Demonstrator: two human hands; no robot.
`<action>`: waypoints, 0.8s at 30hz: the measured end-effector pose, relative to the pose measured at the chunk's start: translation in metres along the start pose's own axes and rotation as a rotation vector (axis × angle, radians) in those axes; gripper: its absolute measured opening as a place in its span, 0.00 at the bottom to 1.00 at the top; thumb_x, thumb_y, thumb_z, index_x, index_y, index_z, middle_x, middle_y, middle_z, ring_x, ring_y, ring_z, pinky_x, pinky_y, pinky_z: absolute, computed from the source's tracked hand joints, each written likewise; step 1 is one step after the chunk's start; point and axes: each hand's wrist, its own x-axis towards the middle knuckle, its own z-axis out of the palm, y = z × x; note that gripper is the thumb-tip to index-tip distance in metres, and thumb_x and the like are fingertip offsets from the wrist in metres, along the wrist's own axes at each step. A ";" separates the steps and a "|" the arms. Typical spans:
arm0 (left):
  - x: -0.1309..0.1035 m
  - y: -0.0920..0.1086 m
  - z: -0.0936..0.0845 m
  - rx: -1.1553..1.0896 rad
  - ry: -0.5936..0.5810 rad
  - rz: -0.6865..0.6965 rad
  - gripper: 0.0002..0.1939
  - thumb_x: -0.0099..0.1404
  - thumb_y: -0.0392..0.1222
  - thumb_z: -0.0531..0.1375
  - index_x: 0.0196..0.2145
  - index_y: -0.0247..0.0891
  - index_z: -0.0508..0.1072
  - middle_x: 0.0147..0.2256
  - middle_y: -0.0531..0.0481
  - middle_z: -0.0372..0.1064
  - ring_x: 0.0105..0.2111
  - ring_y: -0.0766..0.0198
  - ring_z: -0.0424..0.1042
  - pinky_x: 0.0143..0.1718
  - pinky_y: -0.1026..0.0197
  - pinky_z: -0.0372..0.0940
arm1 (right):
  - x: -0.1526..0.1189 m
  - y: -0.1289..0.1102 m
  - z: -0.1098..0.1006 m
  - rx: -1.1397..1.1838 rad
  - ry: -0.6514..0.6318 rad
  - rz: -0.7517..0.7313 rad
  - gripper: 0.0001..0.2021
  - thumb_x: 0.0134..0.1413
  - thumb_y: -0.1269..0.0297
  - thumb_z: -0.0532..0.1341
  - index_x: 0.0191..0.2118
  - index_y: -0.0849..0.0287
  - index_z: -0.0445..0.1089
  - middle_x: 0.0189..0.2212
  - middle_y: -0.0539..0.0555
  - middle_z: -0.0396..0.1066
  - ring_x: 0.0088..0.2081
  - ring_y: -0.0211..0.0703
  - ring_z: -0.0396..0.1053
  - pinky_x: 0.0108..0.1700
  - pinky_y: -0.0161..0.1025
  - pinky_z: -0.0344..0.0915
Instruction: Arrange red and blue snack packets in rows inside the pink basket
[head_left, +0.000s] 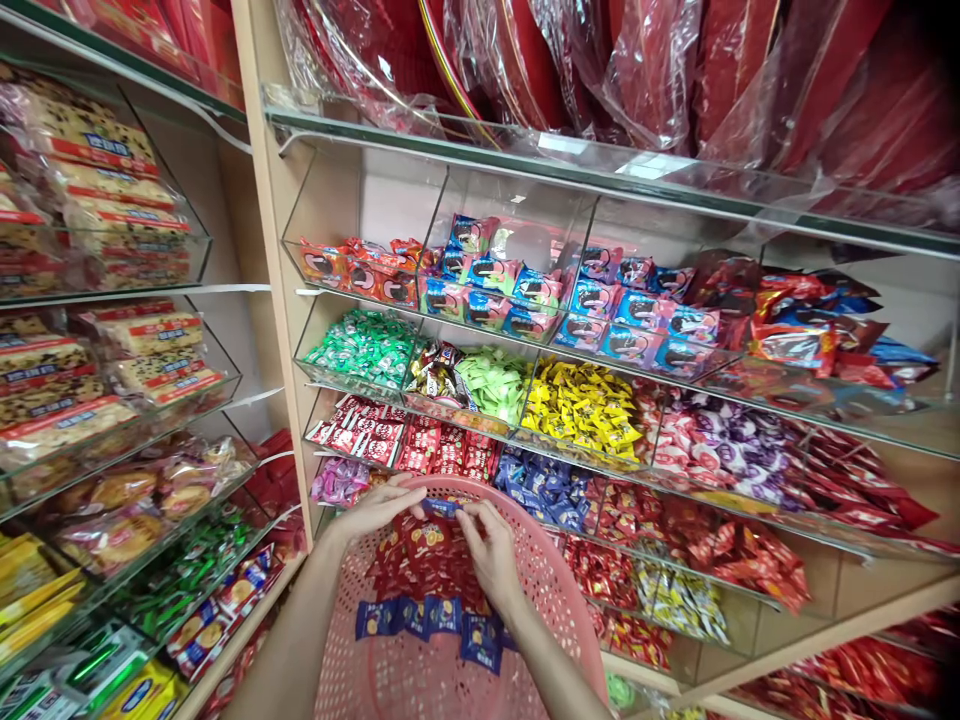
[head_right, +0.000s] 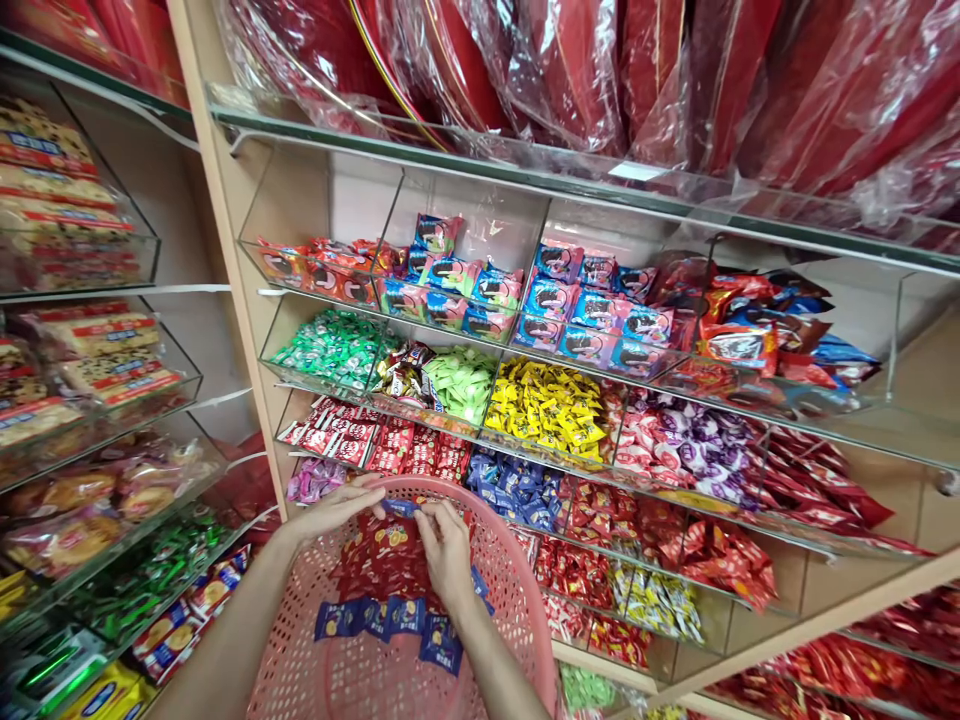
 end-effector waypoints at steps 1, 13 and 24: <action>-0.001 0.001 0.000 -0.005 0.002 0.007 0.25 0.57 0.61 0.48 0.28 0.43 0.76 0.56 0.53 0.56 0.60 0.57 0.43 0.59 0.55 0.39 | 0.000 0.000 0.000 0.028 0.017 0.041 0.10 0.55 0.57 0.53 0.29 0.57 0.66 0.27 0.51 0.64 0.31 0.39 0.61 0.35 0.35 0.58; 0.004 -0.008 0.002 0.049 -0.001 0.003 0.21 0.49 0.61 0.57 0.31 0.44 0.75 0.56 0.54 0.55 0.60 0.54 0.42 0.58 0.55 0.43 | -0.002 0.011 0.008 0.266 -0.066 0.215 0.15 0.51 0.52 0.54 0.26 0.60 0.62 0.21 0.47 0.57 0.24 0.34 0.53 0.26 0.31 0.53; 0.004 -0.002 0.004 0.065 0.012 0.021 0.20 0.50 0.62 0.55 0.28 0.44 0.75 0.49 0.55 0.65 0.59 0.56 0.46 0.58 0.58 0.43 | 0.002 0.013 -0.006 0.251 -0.079 0.278 0.16 0.48 0.51 0.56 0.23 0.60 0.61 0.18 0.46 0.57 0.22 0.32 0.54 0.25 0.31 0.52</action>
